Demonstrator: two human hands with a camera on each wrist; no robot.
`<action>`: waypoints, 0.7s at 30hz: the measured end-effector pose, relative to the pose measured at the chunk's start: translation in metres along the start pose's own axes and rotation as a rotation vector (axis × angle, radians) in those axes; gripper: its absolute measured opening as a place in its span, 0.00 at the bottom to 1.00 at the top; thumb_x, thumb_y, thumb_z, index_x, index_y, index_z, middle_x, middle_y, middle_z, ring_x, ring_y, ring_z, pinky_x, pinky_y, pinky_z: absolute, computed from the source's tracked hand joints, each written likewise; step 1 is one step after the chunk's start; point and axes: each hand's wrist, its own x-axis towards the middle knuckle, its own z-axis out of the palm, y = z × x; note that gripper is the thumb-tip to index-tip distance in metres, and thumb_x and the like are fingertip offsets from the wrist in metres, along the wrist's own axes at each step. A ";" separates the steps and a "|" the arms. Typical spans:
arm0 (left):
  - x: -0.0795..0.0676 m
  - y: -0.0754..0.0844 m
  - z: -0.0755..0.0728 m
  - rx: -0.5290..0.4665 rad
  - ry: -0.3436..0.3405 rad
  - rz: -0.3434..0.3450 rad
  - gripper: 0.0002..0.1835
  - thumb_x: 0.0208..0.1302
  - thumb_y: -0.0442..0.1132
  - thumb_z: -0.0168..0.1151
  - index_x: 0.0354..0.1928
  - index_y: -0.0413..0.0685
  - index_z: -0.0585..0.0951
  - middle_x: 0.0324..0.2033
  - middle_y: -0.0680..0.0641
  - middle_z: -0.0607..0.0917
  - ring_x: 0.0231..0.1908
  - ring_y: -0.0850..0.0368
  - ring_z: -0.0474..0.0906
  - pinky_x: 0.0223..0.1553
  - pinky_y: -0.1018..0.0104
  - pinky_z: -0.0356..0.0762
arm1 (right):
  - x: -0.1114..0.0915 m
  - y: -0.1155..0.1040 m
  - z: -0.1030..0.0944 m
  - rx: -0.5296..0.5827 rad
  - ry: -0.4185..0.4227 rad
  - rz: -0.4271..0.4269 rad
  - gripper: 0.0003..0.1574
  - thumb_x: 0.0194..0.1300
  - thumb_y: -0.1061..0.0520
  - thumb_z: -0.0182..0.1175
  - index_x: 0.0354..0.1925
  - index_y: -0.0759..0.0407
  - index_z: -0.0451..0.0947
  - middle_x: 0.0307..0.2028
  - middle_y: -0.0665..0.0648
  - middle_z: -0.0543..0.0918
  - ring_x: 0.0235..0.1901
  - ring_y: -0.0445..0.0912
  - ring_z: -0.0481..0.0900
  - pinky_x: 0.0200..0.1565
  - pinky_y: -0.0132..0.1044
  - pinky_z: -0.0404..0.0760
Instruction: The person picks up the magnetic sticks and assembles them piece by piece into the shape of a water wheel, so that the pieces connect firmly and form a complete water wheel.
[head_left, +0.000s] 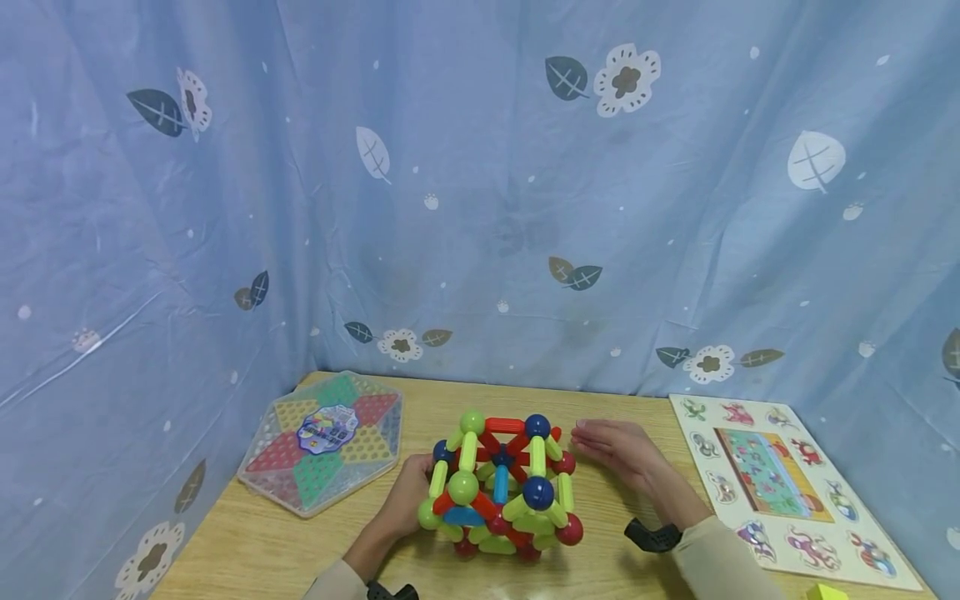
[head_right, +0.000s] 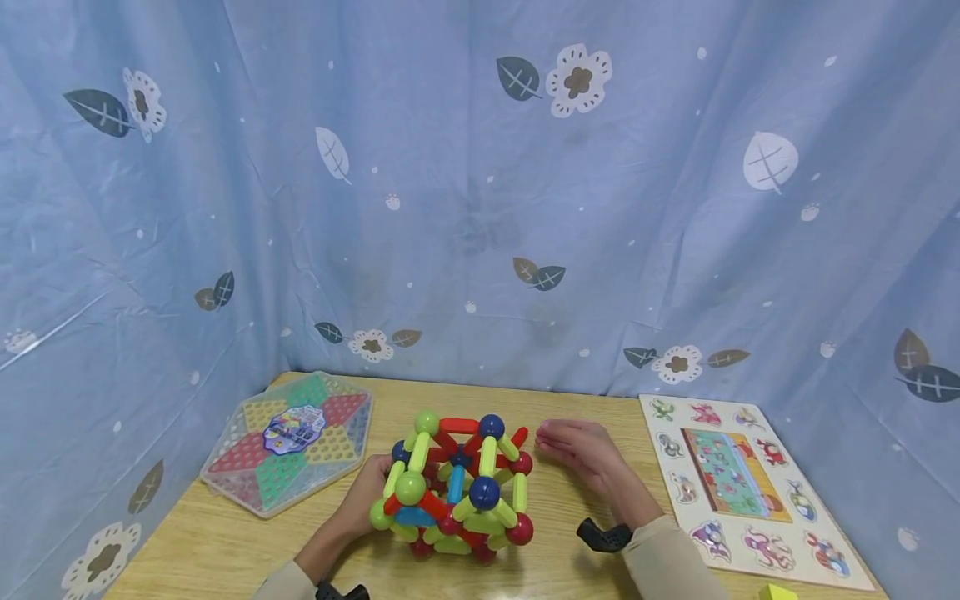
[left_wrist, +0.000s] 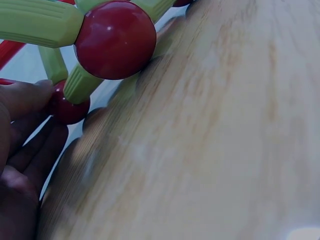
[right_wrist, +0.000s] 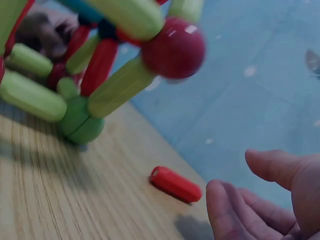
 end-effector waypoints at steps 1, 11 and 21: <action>0.000 0.000 0.000 -0.001 0.002 -0.007 0.12 0.65 0.35 0.80 0.48 0.41 0.91 0.40 0.46 0.94 0.44 0.64 0.86 0.52 0.71 0.84 | 0.003 0.001 0.003 -0.013 0.008 0.000 0.37 0.80 0.57 0.67 0.73 0.81 0.68 0.59 0.66 0.89 0.52 0.46 0.92 0.57 0.39 0.89; 0.000 0.001 0.000 -0.009 0.007 -0.014 0.09 0.67 0.35 0.78 0.46 0.39 0.91 0.38 0.46 0.94 0.41 0.65 0.86 0.48 0.71 0.86 | 0.020 -0.001 0.035 -0.562 0.173 -0.088 0.22 0.70 0.48 0.77 0.48 0.66 0.93 0.37 0.58 0.95 0.35 0.47 0.93 0.42 0.37 0.92; 0.000 0.001 0.001 -0.038 0.008 -0.002 0.10 0.68 0.35 0.77 0.47 0.38 0.91 0.40 0.44 0.94 0.43 0.64 0.87 0.50 0.71 0.86 | 0.026 -0.009 0.058 -1.022 0.192 -0.302 0.02 0.59 0.64 0.74 0.33 0.61 0.92 0.28 0.53 0.89 0.31 0.46 0.82 0.33 0.38 0.83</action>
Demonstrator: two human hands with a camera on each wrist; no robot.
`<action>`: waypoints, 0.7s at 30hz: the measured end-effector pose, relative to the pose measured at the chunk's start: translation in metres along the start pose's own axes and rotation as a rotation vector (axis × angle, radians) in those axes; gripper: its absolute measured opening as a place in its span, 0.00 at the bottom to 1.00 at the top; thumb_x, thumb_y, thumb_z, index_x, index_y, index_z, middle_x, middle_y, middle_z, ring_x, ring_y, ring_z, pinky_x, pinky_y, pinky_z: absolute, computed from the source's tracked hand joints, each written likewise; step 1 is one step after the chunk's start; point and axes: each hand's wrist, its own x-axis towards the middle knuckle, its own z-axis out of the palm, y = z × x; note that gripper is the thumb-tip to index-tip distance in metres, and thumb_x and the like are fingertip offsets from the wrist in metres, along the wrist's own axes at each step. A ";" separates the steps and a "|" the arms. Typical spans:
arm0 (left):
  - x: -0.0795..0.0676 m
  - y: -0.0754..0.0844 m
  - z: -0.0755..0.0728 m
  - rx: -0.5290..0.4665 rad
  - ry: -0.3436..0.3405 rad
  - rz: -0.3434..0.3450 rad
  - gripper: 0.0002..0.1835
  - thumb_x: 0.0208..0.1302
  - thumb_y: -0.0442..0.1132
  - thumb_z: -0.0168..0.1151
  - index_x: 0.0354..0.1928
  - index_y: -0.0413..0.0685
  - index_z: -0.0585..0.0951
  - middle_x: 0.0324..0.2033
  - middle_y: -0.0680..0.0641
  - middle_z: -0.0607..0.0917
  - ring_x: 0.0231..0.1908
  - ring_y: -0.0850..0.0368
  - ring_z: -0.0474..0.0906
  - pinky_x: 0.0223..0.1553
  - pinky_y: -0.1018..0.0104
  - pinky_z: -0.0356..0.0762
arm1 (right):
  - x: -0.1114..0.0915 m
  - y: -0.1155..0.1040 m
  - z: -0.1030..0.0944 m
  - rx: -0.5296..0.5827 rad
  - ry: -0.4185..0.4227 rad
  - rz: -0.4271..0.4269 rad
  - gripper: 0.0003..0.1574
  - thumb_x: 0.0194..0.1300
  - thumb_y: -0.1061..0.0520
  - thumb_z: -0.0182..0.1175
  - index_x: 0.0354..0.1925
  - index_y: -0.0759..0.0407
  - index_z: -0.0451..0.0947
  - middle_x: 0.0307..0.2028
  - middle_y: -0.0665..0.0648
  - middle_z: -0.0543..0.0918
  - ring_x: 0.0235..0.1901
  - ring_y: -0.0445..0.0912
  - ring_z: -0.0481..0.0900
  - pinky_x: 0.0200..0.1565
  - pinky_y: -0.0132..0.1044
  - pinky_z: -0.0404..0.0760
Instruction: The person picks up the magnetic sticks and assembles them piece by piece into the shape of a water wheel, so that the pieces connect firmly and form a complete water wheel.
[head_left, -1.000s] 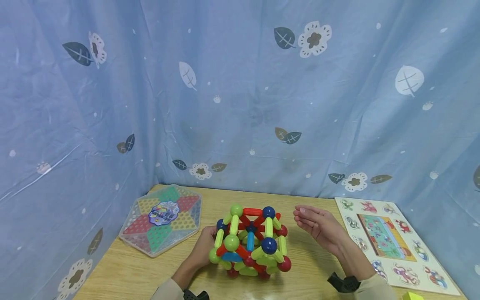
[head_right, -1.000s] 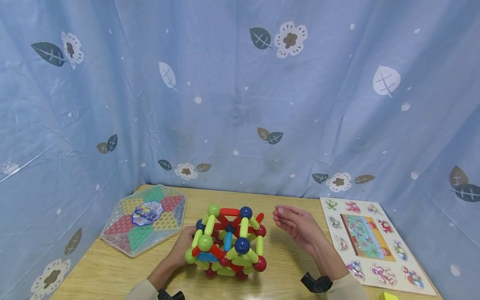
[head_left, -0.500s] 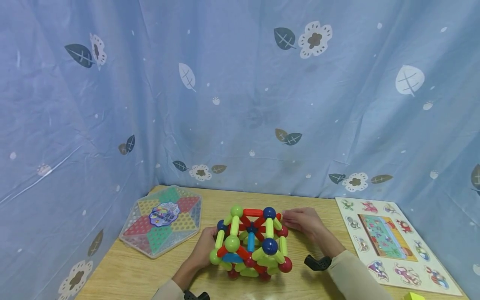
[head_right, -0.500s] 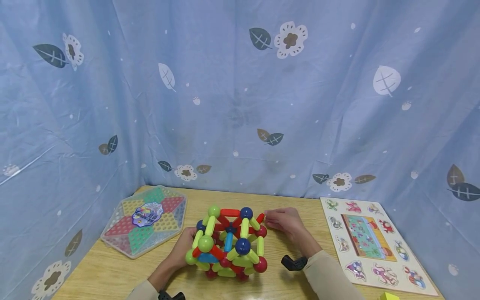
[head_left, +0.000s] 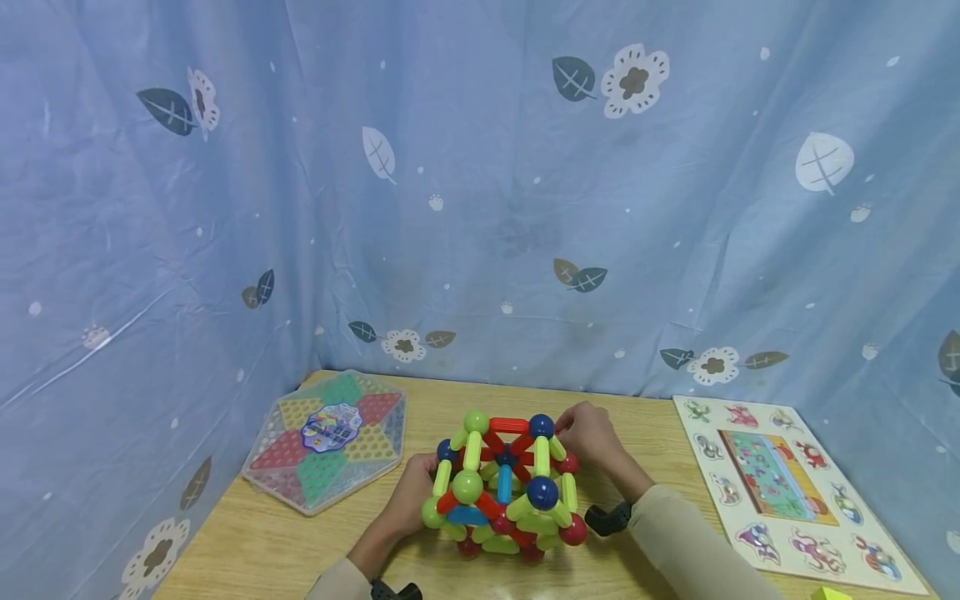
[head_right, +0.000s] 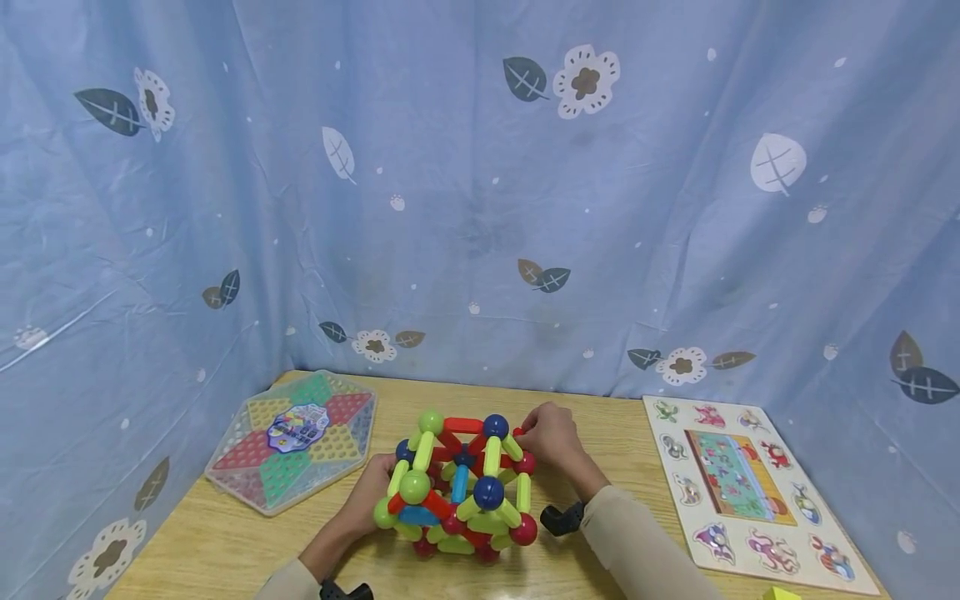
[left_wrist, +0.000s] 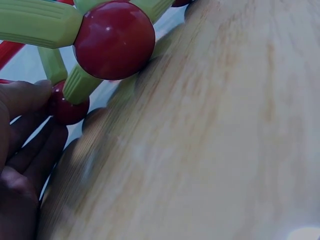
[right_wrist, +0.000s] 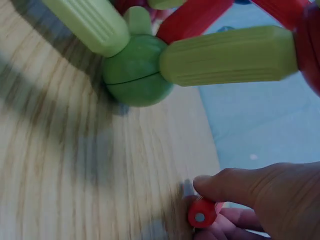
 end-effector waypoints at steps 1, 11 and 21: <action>0.000 0.000 0.000 0.001 0.001 -0.003 0.10 0.67 0.35 0.77 0.48 0.38 0.91 0.40 0.44 0.94 0.43 0.64 0.87 0.50 0.71 0.86 | -0.001 0.000 0.000 -0.005 -0.001 -0.028 0.02 0.60 0.65 0.74 0.34 0.61 0.92 0.28 0.53 0.89 0.31 0.46 0.82 0.33 0.39 0.83; -0.005 0.007 -0.004 0.045 0.032 -0.058 0.18 0.65 0.35 0.79 0.56 0.40 0.89 0.48 0.44 0.93 0.51 0.59 0.87 0.57 0.70 0.84 | -0.031 0.007 -0.036 0.328 -0.013 -0.094 0.16 0.79 0.53 0.67 0.59 0.58 0.89 0.49 0.58 0.93 0.44 0.45 0.90 0.49 0.41 0.89; -0.023 0.036 -0.013 -0.039 0.422 -0.069 0.11 0.76 0.29 0.66 0.56 0.41 0.88 0.49 0.43 0.93 0.46 0.56 0.90 0.52 0.70 0.88 | -0.083 -0.030 -0.097 0.586 0.033 -0.169 0.25 0.76 0.56 0.71 0.66 0.64 0.82 0.54 0.58 0.92 0.48 0.41 0.92 0.54 0.30 0.87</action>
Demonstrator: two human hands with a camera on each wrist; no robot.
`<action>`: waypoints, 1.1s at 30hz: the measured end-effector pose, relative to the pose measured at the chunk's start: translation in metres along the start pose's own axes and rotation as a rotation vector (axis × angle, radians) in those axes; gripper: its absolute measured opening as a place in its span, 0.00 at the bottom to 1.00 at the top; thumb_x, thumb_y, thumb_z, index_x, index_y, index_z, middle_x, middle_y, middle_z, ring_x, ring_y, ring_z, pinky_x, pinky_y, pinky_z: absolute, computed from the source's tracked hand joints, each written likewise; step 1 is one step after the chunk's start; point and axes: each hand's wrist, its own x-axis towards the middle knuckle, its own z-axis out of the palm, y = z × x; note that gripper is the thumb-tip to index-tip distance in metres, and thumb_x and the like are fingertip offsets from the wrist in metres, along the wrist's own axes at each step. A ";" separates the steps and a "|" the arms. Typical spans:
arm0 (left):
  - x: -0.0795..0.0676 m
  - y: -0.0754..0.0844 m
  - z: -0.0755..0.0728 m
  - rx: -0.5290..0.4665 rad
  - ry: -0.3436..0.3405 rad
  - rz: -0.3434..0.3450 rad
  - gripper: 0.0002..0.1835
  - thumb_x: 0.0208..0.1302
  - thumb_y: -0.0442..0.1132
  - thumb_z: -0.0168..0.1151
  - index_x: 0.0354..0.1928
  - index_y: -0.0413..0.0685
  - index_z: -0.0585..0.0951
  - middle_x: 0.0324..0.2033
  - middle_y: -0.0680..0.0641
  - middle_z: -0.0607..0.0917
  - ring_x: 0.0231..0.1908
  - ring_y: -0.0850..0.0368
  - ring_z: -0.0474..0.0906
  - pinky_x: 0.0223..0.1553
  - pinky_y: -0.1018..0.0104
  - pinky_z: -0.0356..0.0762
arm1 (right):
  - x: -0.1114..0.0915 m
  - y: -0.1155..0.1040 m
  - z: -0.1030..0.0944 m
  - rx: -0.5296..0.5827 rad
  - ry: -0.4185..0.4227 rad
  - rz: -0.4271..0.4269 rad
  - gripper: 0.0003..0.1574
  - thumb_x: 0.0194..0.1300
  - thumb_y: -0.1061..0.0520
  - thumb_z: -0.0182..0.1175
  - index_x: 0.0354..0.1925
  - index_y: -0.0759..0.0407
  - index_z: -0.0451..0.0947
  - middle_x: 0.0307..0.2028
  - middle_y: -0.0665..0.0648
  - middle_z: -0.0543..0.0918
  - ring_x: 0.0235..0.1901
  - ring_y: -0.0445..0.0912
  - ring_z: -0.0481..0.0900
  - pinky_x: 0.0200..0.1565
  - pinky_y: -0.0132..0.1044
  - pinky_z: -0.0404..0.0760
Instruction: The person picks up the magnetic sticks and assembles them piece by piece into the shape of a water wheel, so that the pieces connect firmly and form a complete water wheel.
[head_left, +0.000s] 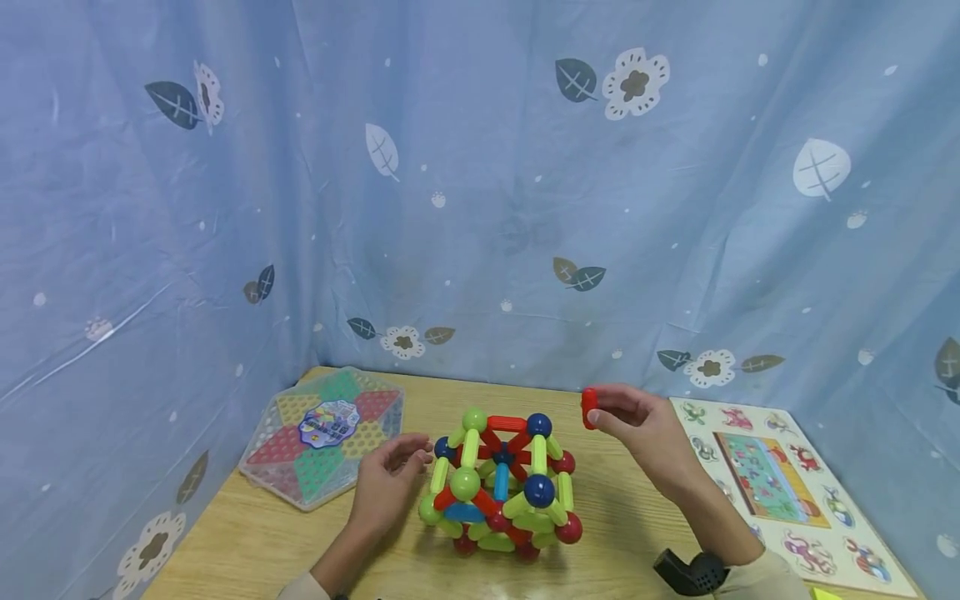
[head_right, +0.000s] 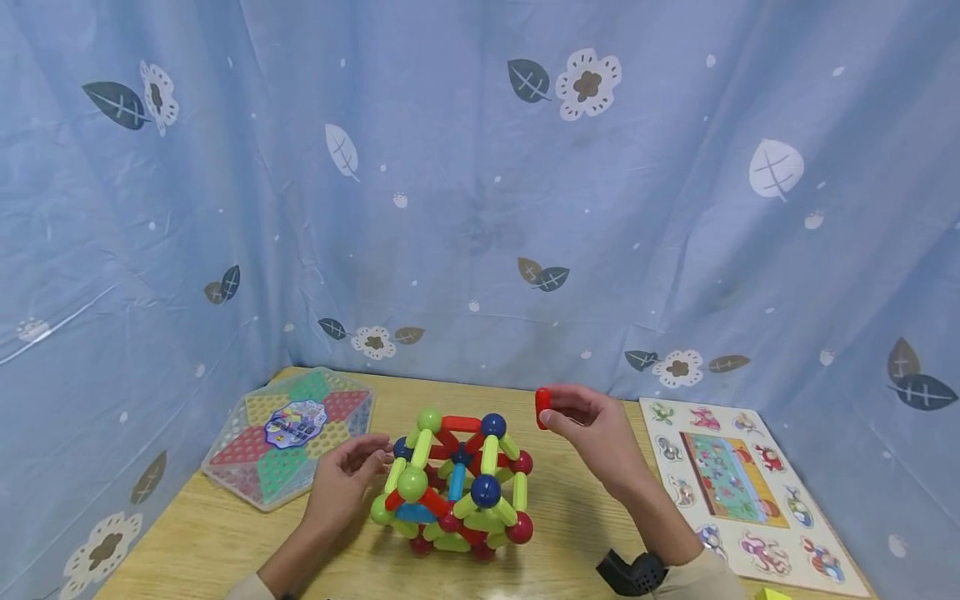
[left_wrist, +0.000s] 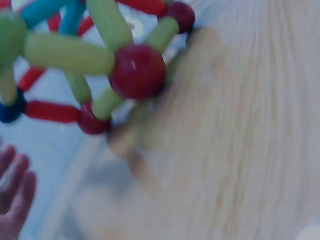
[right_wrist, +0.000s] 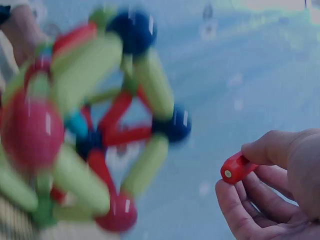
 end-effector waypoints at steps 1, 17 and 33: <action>-0.002 0.006 -0.001 -0.004 0.031 0.050 0.11 0.76 0.29 0.66 0.55 0.41 0.88 0.48 0.42 0.93 0.45 0.56 0.90 0.51 0.70 0.88 | -0.003 -0.006 0.002 0.017 -0.012 -0.026 0.24 0.76 0.57 0.71 0.65 0.64 0.82 0.52 0.57 0.93 0.48 0.43 0.92 0.54 0.32 0.88; -0.035 0.083 0.016 0.311 -0.264 0.681 0.21 0.71 0.37 0.74 0.64 0.55 0.85 0.53 0.55 0.77 0.47 0.64 0.76 0.43 0.70 0.81 | -0.032 -0.054 0.073 -0.171 -0.319 -0.454 0.15 0.74 0.58 0.73 0.56 0.47 0.88 0.45 0.46 0.93 0.41 0.38 0.90 0.44 0.37 0.91; -0.035 0.081 0.016 0.310 -0.315 0.611 0.18 0.76 0.40 0.71 0.63 0.61 0.85 0.49 0.56 0.76 0.44 0.65 0.75 0.41 0.72 0.80 | -0.038 -0.067 0.082 -0.567 -0.337 -0.671 0.17 0.65 0.63 0.78 0.51 0.50 0.90 0.47 0.44 0.91 0.45 0.36 0.89 0.46 0.29 0.89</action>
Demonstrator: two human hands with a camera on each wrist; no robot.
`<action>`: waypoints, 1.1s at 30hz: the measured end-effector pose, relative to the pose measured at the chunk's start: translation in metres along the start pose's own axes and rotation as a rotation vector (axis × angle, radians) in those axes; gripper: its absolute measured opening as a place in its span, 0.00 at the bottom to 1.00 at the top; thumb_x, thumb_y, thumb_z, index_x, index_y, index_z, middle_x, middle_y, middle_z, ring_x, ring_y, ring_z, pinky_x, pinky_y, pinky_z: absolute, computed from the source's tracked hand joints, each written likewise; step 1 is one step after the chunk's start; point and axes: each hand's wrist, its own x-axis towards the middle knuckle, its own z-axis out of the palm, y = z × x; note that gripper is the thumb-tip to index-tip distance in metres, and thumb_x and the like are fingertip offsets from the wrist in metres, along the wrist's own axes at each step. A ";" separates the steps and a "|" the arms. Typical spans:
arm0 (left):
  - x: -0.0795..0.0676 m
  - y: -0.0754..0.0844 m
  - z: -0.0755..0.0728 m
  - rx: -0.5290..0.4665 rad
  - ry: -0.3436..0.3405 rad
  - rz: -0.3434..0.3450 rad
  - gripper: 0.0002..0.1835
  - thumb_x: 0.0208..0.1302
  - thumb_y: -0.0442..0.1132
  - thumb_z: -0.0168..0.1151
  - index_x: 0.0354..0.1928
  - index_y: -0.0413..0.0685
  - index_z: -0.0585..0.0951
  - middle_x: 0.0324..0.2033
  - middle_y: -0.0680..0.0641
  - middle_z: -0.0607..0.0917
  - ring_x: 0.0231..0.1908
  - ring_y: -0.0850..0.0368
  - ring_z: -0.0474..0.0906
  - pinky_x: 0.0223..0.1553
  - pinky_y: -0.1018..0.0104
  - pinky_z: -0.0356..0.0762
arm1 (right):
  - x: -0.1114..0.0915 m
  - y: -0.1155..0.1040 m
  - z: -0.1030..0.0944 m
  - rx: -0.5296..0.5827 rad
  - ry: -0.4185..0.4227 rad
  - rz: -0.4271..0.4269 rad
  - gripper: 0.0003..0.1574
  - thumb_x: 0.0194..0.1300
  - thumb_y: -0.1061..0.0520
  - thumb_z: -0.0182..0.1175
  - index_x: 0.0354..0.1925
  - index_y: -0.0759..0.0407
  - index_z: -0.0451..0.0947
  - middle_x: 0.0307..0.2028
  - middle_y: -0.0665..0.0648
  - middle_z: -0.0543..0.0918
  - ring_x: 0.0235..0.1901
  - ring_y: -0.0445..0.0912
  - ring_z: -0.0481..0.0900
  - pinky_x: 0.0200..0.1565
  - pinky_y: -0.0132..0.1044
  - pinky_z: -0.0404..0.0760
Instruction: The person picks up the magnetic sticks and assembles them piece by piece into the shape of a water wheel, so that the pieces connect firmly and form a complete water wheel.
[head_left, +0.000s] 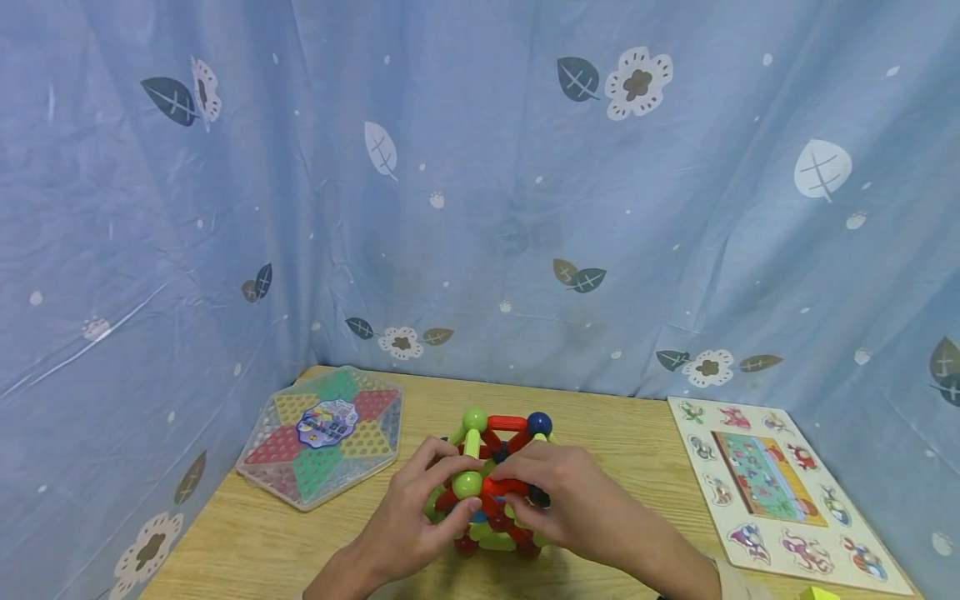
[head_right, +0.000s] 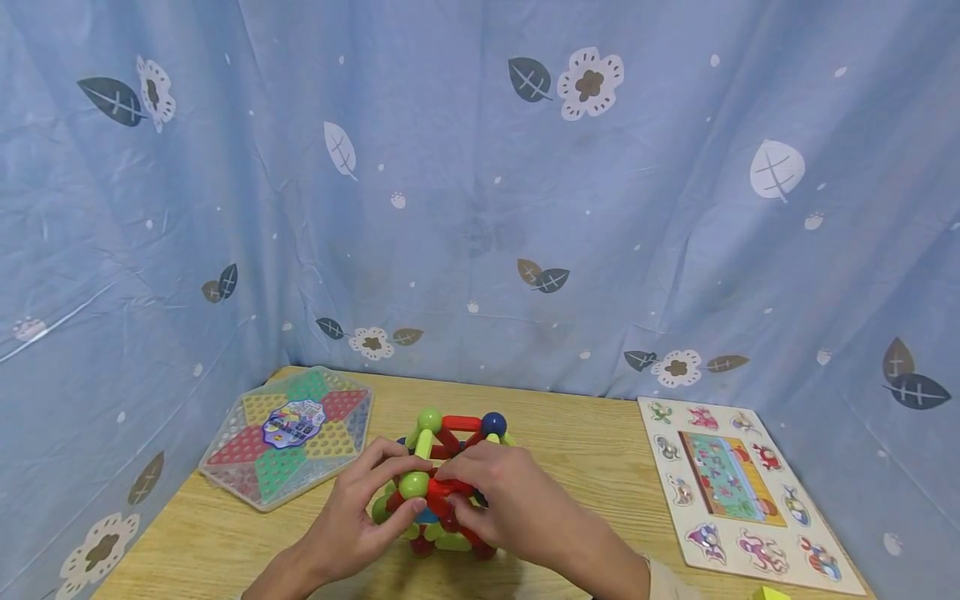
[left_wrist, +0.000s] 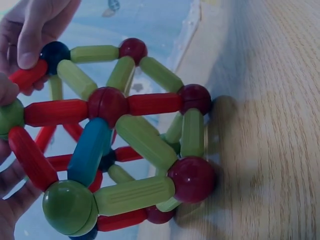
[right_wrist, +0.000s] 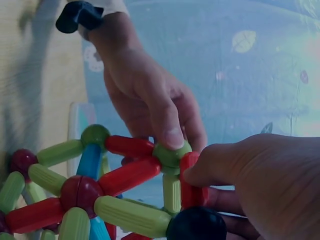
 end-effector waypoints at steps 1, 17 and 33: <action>0.000 0.000 0.000 0.000 -0.007 -0.010 0.17 0.77 0.40 0.70 0.63 0.63 0.84 0.50 0.57 0.76 0.45 0.65 0.75 0.41 0.72 0.80 | 0.000 -0.001 0.000 -0.017 -0.009 0.008 0.17 0.65 0.62 0.79 0.51 0.50 0.90 0.47 0.44 0.91 0.45 0.36 0.89 0.47 0.29 0.89; 0.001 -0.002 0.010 0.010 0.025 0.054 0.21 0.74 0.39 0.73 0.65 0.59 0.84 0.51 0.55 0.78 0.45 0.64 0.76 0.40 0.73 0.82 | -0.003 0.004 0.000 -0.130 -0.002 0.062 0.17 0.61 0.62 0.81 0.47 0.49 0.90 0.45 0.43 0.90 0.47 0.41 0.88 0.47 0.32 0.90; 0.002 0.001 0.022 0.033 0.121 0.091 0.21 0.70 0.35 0.75 0.63 0.47 0.86 0.51 0.50 0.79 0.48 0.59 0.79 0.44 0.71 0.86 | -0.005 0.005 0.002 -0.099 0.019 0.071 0.18 0.61 0.63 0.80 0.48 0.50 0.89 0.45 0.44 0.89 0.46 0.40 0.86 0.45 0.29 0.89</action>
